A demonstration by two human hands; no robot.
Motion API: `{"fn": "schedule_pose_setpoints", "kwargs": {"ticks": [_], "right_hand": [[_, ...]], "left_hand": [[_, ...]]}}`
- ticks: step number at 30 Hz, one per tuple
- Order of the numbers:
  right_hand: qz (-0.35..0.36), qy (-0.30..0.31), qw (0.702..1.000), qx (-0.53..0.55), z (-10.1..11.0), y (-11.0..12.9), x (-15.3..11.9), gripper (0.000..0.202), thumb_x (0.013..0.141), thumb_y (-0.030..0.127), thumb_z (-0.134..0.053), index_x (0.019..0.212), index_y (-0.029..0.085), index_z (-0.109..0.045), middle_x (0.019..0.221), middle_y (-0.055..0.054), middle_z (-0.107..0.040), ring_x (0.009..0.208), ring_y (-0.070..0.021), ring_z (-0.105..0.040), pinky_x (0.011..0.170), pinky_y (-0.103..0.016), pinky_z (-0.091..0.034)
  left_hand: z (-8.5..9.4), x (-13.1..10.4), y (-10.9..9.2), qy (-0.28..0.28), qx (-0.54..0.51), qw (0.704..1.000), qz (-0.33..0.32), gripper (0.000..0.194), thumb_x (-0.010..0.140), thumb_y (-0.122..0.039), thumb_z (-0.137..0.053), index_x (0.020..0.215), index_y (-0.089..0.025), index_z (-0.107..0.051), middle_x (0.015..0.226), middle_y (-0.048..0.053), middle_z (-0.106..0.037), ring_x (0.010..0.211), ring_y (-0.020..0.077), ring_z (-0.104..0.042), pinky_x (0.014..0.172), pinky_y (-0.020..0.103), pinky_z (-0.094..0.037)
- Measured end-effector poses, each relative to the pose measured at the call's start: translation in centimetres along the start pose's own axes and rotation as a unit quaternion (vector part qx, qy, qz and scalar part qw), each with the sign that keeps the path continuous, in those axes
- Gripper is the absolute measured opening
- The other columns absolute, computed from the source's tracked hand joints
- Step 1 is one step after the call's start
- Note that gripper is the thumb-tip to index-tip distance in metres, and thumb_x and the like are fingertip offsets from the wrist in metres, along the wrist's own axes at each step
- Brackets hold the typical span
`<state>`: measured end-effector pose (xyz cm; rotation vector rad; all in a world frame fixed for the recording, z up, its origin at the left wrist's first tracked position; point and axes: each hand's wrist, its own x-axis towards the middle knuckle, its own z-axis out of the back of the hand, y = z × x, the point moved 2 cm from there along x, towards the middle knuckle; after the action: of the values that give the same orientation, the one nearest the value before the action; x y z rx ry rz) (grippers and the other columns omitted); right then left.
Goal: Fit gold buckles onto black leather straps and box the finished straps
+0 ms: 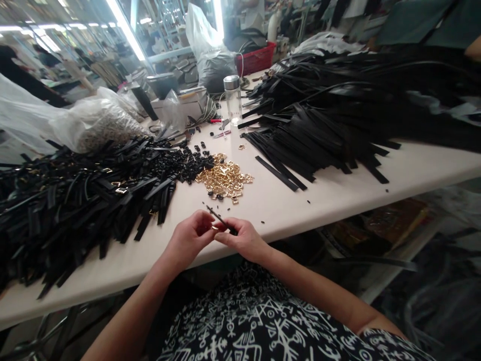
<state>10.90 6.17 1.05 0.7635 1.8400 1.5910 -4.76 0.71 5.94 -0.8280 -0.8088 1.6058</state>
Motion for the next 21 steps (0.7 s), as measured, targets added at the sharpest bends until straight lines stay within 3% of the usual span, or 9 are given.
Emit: {"fn": "schedule_pose_setpoints", "kwargs": {"ticks": [5, 9, 13, 17, 21], "right_hand": [[0.019, -0.028, 0.999, -0.032, 0.2, 0.4, 0.0, 0.024, 0.078, 0.039, -0.072, 0.078, 0.015, -0.068, 0.065, 0.003, -0.057, 0.063, -0.0117, -0.047, 0.061, -0.026, -0.038], [0.037, -0.049, 0.998, -0.028, 0.7, 0.5, -0.2, 0.030, 0.081, 0.044, -0.070, 0.075, 0.016, -0.065, 0.069, 0.000, -0.063, 0.066, -0.0130, -0.053, 0.063, -0.026, -0.041], [0.055, -0.049, 0.997, 0.014, 0.7, 0.4, -0.2, 0.032, 0.083, 0.047, -0.068, 0.078, 0.016, -0.065, 0.074, -0.002, -0.067, 0.072, -0.0153, -0.059, 0.070, -0.028, -0.045], [0.058, -0.050, 0.997, 0.024, 0.6, 0.4, -0.2, 0.030, 0.085, 0.045, -0.068, 0.079, 0.016, -0.064, 0.072, 0.000, -0.063, 0.069, -0.0134, -0.056, 0.068, -0.027, -0.044], [0.076, -0.029, 0.996, 0.030, 0.6, 0.7, -0.5, 0.032, 0.087, 0.047, -0.065, 0.079, 0.016, -0.063, 0.071, 0.000, -0.061, 0.068, -0.0124, -0.053, 0.067, -0.026, -0.042]], "left_hand": [[-0.3, -0.4, -1.0, -0.021, 0.000, 1.000, -0.005, 0.016, 0.079, -0.032, -0.071, 0.083, -0.018, -0.064, 0.067, -0.002, -0.060, 0.061, 0.0115, -0.053, 0.058, 0.023, -0.042], [-0.8, -0.3, -0.4, 0.033, -0.165, 0.985, 0.038, 0.020, 0.078, -0.034, -0.075, 0.087, -0.017, -0.069, 0.075, 0.002, -0.069, 0.069, 0.0132, -0.060, 0.063, 0.023, -0.047], [-2.0, -0.2, 0.4, -0.010, -0.276, 0.959, 0.061, 0.022, 0.074, -0.036, -0.079, 0.082, -0.016, -0.072, 0.073, 0.002, -0.070, 0.065, 0.0119, -0.060, 0.062, 0.022, -0.049], [-2.4, -0.5, -0.1, -0.084, -0.216, 0.972, 0.028, 0.023, 0.073, -0.034, -0.081, 0.088, -0.017, -0.075, 0.083, 0.005, -0.075, 0.072, 0.0147, -0.065, 0.070, 0.025, -0.053], [-2.1, -0.6, -0.8, -0.099, -0.169, 0.981, 0.010, 0.020, 0.074, -0.032, -0.079, 0.089, -0.018, -0.076, 0.079, 0.004, -0.075, 0.067, 0.0141, -0.066, 0.066, 0.025, -0.055]]}}
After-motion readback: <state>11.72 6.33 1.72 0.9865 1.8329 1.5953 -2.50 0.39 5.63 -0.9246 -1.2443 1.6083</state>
